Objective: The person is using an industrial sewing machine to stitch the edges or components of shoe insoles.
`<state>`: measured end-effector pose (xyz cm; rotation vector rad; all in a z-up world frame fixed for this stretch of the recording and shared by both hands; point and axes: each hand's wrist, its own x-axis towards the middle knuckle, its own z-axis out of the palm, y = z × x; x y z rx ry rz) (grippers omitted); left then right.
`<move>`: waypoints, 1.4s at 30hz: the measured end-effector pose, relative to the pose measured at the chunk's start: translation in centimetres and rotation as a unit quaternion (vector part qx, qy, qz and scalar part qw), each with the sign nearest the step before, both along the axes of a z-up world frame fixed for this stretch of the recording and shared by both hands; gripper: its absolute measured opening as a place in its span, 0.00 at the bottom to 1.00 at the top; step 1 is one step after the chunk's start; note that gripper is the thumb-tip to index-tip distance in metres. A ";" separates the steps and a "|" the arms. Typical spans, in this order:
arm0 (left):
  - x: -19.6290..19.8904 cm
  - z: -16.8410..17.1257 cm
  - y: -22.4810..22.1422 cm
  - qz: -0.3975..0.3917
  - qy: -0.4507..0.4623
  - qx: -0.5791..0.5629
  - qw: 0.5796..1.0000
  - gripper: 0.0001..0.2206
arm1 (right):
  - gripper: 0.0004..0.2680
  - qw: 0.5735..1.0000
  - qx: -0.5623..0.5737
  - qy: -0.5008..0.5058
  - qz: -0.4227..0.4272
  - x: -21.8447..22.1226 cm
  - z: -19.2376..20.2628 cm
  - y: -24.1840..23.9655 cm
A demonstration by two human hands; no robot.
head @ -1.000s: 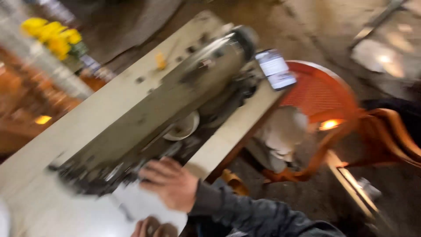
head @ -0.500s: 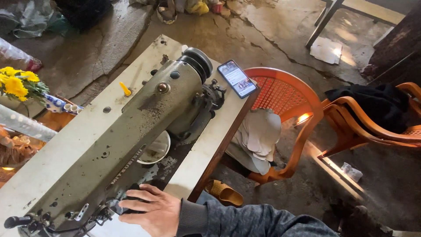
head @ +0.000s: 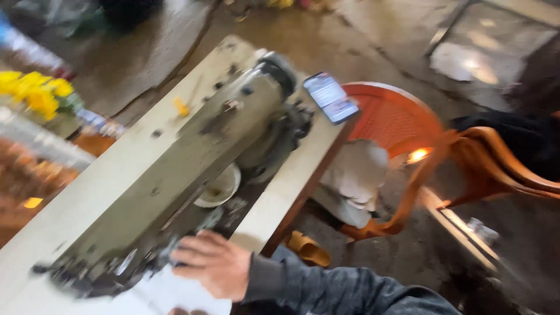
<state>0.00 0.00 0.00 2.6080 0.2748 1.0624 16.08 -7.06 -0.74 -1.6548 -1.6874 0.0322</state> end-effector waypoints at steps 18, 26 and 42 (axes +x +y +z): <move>-7.5 2.7 -0.3 0.141 0.212 -0.100 0.962 0.29 | 0.17 0.995 -0.043 -0.084 0.015 -1.5 1.4 3.1; -7.8 3.1 0.5 0.140 0.215 -0.092 0.962 0.28 | 0.17 0.994 -0.052 -0.098 0.009 -1.4 1.7 3.1; -8.2 4.3 2.6 0.123 0.226 -0.113 0.960 0.27 | 0.14 0.994 -0.025 -0.105 -0.001 -1.4 1.8 3.0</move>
